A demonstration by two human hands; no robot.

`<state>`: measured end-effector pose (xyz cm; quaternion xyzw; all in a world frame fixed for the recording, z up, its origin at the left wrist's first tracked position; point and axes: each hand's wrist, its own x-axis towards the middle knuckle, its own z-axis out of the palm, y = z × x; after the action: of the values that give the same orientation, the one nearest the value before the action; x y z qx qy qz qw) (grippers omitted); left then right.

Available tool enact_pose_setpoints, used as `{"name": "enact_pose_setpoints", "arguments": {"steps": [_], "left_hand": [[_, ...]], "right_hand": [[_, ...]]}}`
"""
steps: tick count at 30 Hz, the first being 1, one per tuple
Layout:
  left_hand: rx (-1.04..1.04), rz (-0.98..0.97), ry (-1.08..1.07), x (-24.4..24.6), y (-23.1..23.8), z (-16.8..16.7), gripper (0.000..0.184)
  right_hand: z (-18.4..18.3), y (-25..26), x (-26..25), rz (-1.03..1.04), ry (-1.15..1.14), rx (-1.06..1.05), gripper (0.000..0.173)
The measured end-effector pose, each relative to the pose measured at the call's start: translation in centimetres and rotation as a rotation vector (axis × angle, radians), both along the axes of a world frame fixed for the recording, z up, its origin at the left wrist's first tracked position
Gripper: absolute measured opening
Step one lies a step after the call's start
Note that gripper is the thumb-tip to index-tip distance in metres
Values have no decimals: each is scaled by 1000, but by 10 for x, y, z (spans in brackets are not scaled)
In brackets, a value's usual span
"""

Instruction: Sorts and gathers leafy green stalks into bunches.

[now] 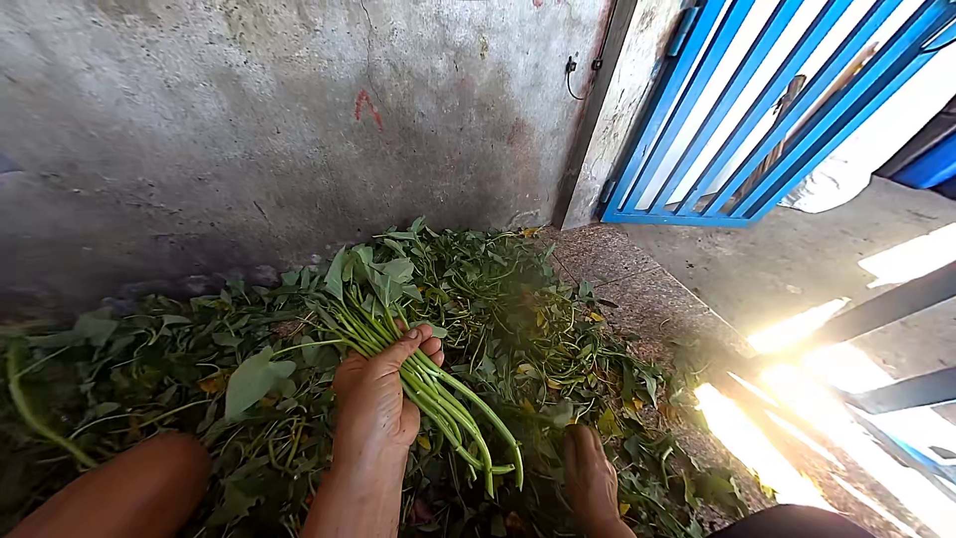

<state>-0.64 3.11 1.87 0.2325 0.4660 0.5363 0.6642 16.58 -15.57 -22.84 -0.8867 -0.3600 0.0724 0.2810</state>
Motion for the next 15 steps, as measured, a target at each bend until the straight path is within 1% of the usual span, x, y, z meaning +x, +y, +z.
{"name": "enact_pose_setpoints", "arguments": {"steps": [1, 2, 3, 4, 5, 6, 7, 8, 9, 11, 12, 13, 14, 15], "left_hand": [[10, -4, 1, 0, -1, -1, 20], [19, -10, 3, 1, -1, -2, 20], [25, -16, 6, 1, -1, -3, 20], [26, -22, 5, 2, -1, -3, 21], [23, -31, 3, 3, -2, -4, 22], [16, -41, 3, 3, -3, -5, 22], [10, -53, 4, 4, -3, -5, 21], [6, -64, 4, 4, -3, -6, 21], [6, -73, 7, 4, -4, -6, 20], [4, -86, 16, 4, -5, -8, 21], [1, -94, 23, 4, -5, -8, 21], [-1, -105, 28, 5, -5, -9, 22], [-4, -116, 31, 7, -5, -9, 21], [-7, -128, 34, 8, -6, -9, 21]], "right_hand": [[0, -2, -4, -18, -150, 199, 25], [1, -2, -5, -17, -231, 290, 24], [2, -5, -3, -11, -232, 246, 24], [5, -10, 0, 4, -130, 57, 27], [13, -11, 8, 32, 77, -257, 35], [17, -8, 19, 66, 243, -520, 41], [18, -6, 25, 83, 312, -615, 41], [22, -8, 27, 85, 308, -543, 38], [28, -11, 25, 73, 278, -361, 34], [42, -16, 19, 36, 246, 70, 28], [48, -13, 17, 16, 258, 212, 28], [51, -11, 18, 8, 308, 283, 27], [55, -9, 22, 20, 411, 281, 28], [59, -8, 27, 30, 567, 223, 27]]}}
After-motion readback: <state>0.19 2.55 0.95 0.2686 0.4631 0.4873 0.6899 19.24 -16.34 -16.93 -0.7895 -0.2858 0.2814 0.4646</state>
